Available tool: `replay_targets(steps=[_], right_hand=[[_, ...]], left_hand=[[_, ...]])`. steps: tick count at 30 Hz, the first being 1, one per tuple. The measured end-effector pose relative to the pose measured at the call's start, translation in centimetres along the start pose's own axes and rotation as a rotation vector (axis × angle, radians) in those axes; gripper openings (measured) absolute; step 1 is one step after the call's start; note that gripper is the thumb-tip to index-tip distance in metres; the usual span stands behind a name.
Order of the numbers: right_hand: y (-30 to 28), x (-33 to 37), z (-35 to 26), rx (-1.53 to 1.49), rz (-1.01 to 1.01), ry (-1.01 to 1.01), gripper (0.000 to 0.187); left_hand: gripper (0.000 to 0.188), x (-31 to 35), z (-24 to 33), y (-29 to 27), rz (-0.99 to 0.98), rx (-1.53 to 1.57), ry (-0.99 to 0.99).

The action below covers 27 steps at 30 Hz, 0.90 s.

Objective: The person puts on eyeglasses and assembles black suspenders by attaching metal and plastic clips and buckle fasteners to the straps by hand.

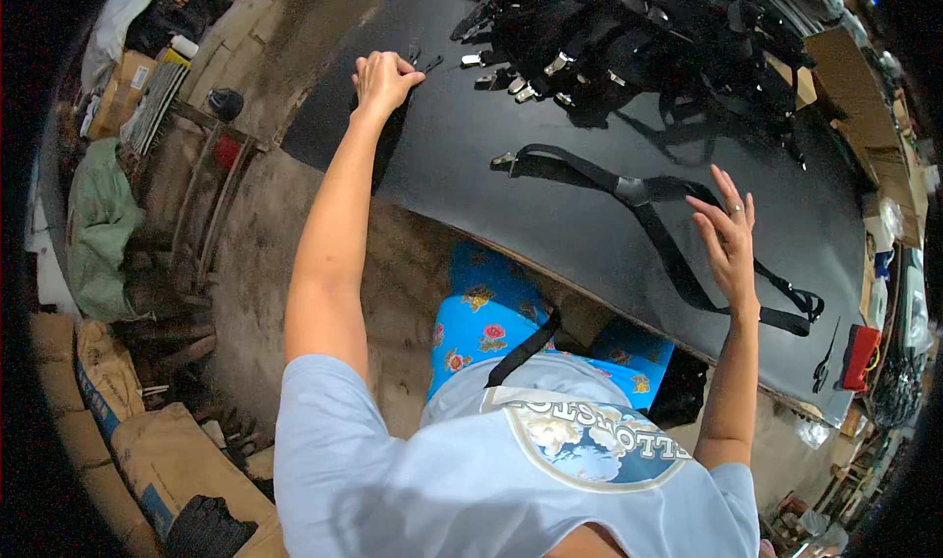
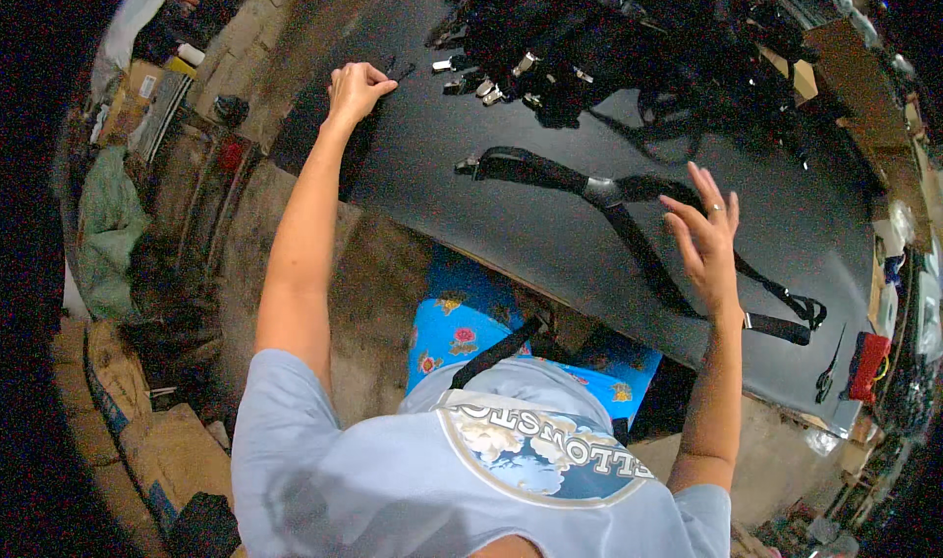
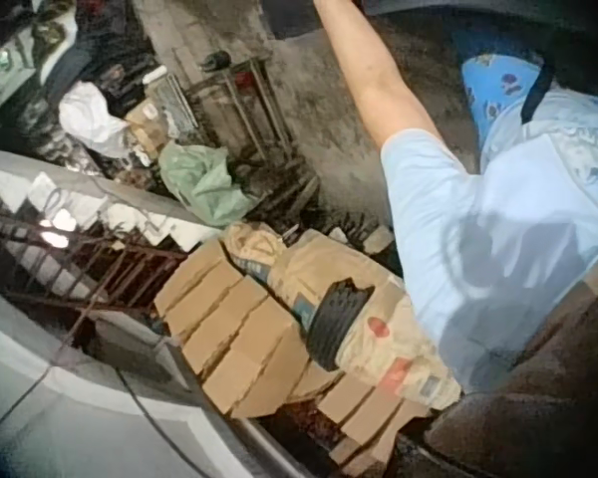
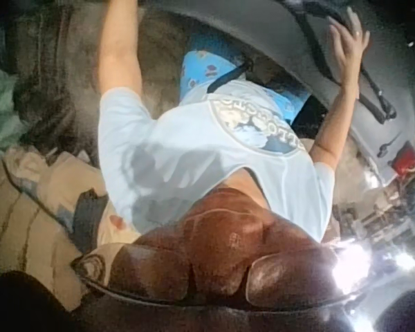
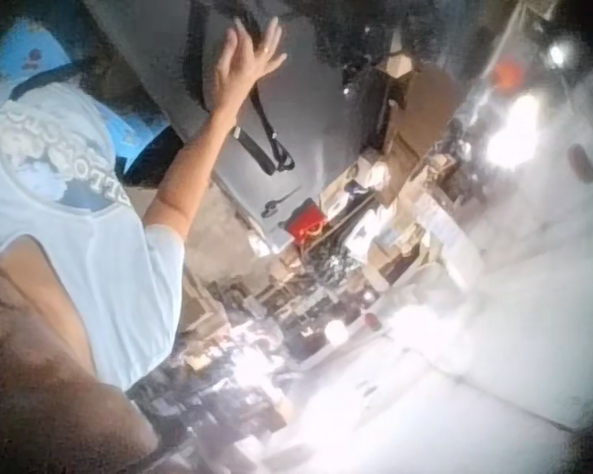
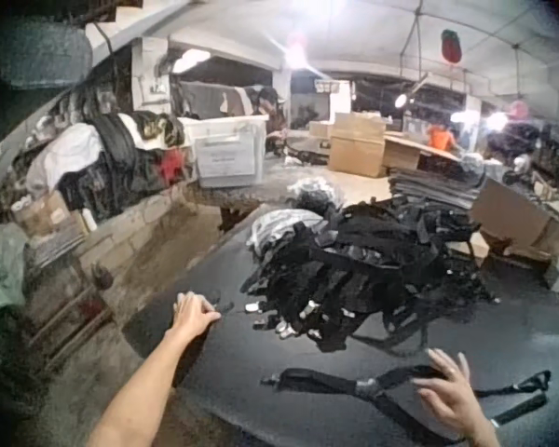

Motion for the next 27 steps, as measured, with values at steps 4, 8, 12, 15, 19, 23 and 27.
replay_targets(steps=[4,8,12,15,19,23,27], right_hand=[[0.2,-2.4,-5.6,-0.106,0.038,-0.144,0.024],[2.2,-3.6,-9.4,-0.574,-0.128,-0.107,0.041],[2.3,-4.3,-14.1,-0.486,0.144,-0.302,0.041],[5.5,-2.3,-13.3,-0.535,-0.18,-0.085,0.017],[4.9,-0.1,-9.7,-0.455,-0.154,0.094,0.012],[4.9,0.2,-6.8,-0.606,-0.109,0.346,0.022],[6.6,-1.7,-7.0,-0.969,-0.02,0.363,0.032]], left_hand=[[0.023,0.0,0.1,-1.0,-0.043,0.126,-0.029],[0.018,3.6,7.3,-5.7,-0.093,0.436,0.246],[0.017,12.9,18.4,-9.4,-0.188,0.691,0.784],[0.03,17.1,20.1,-8.7,-0.114,0.654,0.899],[0.063,15.6,16.0,-6.0,-0.14,0.609,0.538],[0.053,15.2,12.3,-1.8,0.029,0.352,0.474],[0.025,15.0,12.7,-2.3,0.19,0.279,0.399]])
Point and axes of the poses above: each hand's wrist, its own x-axis away from the middle knuckle, its own y-axis out of the palm, z = x × y, the point moved 6 cm from there along -x, towards the middle knuckle, and after that the axes turned 15 degrees about z, right-handed, at the moved point
